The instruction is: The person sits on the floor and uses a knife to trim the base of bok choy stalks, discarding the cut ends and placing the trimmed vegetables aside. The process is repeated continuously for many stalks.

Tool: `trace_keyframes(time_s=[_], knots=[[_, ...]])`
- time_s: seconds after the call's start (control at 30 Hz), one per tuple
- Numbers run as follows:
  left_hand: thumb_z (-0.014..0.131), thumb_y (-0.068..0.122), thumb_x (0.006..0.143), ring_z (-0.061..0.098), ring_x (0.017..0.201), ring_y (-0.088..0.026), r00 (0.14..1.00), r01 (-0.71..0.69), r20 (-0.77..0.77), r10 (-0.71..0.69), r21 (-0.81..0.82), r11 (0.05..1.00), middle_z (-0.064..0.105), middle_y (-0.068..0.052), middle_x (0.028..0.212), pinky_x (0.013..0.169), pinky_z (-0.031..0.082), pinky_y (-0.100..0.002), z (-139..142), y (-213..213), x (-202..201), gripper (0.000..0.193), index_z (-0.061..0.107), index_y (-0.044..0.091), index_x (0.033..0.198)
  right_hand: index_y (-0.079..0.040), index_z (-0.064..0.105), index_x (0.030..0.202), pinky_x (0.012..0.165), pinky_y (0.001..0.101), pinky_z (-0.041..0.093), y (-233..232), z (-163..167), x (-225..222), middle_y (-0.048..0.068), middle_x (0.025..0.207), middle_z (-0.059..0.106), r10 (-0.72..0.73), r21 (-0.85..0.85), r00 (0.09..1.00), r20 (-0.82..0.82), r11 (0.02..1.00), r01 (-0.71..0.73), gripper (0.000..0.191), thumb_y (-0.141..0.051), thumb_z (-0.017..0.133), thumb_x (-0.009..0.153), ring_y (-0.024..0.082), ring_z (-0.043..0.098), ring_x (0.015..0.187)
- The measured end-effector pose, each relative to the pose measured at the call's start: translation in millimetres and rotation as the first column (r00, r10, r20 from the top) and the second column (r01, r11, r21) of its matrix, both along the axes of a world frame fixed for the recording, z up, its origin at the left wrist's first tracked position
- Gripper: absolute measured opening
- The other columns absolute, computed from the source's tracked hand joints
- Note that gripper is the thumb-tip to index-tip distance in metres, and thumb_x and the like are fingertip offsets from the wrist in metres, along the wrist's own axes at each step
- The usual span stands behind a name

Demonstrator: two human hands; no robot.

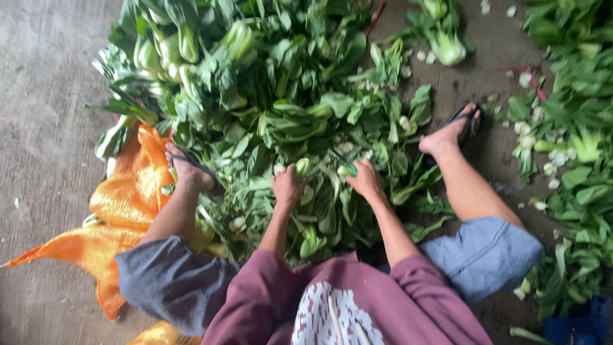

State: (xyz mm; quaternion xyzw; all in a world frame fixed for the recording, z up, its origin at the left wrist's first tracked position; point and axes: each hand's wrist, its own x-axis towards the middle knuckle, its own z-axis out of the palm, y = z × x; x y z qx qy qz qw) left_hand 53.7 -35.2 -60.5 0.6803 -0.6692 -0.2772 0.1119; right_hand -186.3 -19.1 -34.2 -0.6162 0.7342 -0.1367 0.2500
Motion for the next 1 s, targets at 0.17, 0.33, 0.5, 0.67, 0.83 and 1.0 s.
trace_keyframes(time_s=[0.17,0.33,0.5,0.67,0.83,1.0], knots=[[0.065,0.027,0.089,0.066,0.096,-0.025,0.756,-0.007,-0.654,0.025,0.03,1.0,0.069,-0.011,0.112,0.089,0.053,-0.035,20.9,-3.4,18.2,0.059,0.053,0.008,0.144,-0.003,0.058,0.118,0.077,0.0396,0.053,-6.9,9.5,-16.4,0.012,0.102,0.067,-0.13,-0.006,0.896,0.425,0.989,0.146,0.061,-0.034,0.087,0.073,0.023,0.064,0.09],[0.067,0.026,0.097,0.062,0.094,-0.013,0.369,0.038,-0.917,0.152,0.178,0.983,0.062,-0.002,0.109,0.084,0.052,-0.03,42.7,1.3,9.8,0.053,0.045,0.007,0.141,-0.014,0.069,0.114,0.061,0.0274,0.04,2.5,52.7,-7.3,0.0,0.1,0.071,-0.242,0.242,0.508,0.827,0.968,0.066,0.046,-0.037,0.08,0.076,0.012,0.055,0.078],[0.073,0.024,0.099,0.063,0.101,-0.011,0.312,0.173,-0.948,0.062,0.121,0.977,0.07,-0.005,0.116,0.091,0.051,-0.027,49.2,4.2,10.1,0.047,0.06,-0.003,0.136,-0.009,0.068,0.101,0.071,0.0321,0.055,16.5,80.2,8.7,0.007,0.092,0.067,0.092,-0.098,0.776,0.624,0.994,-0.04,0.037,-0.032,0.085,0.077,0.018,0.065,0.08],[0.067,0.028,0.099,0.061,0.102,-0.005,0.395,0.171,-0.918,0.037,0.113,0.979,0.071,0.001,0.115,0.091,0.05,-0.023,41.4,6.2,11.8,0.045,0.061,0.002,0.136,-0.007,0.057,0.09,0.065,0.0398,0.056,23.7,88.4,17.3,0.012,0.085,0.065,0.292,-0.349,0.941,0.172,0.911,-0.219,0.035,-0.022,0.083,0.071,0.029,0.069,0.076],[0.07,0.024,0.099,0.056,0.089,-0.006,0.359,0.228,-0.929,0.096,0.187,0.956,0.069,0.001,0.105,0.078,0.047,-0.024,33.0,9.9,6.7,0.043,0.066,-0.001,0.134,-0.008,0.056,0.089,0.058,0.0463,0.055,26.7,97.1,27.6,0.01,0.082,0.067,0.299,-0.364,0.946,0.124,0.901,-0.237,0.036,-0.02,0.082,0.068,0.034,0.07,0.072],[0.072,0.021,0.096,0.061,0.089,-0.006,0.258,0.273,-0.959,0.118,0.19,0.943,0.071,0.001,0.105,0.079,0.051,-0.023,27.0,11.9,2.7,0.038,0.068,-0.001,0.127,-0.008,0.056,0.09,0.058,0.0474,0.054,26.2,102.4,30.0,0.01,0.082,0.067,0.304,-0.393,0.948,0.091,0.886,-0.246,0.03,-0.018,0.078,0.073,0.036,0.07,0.072]])
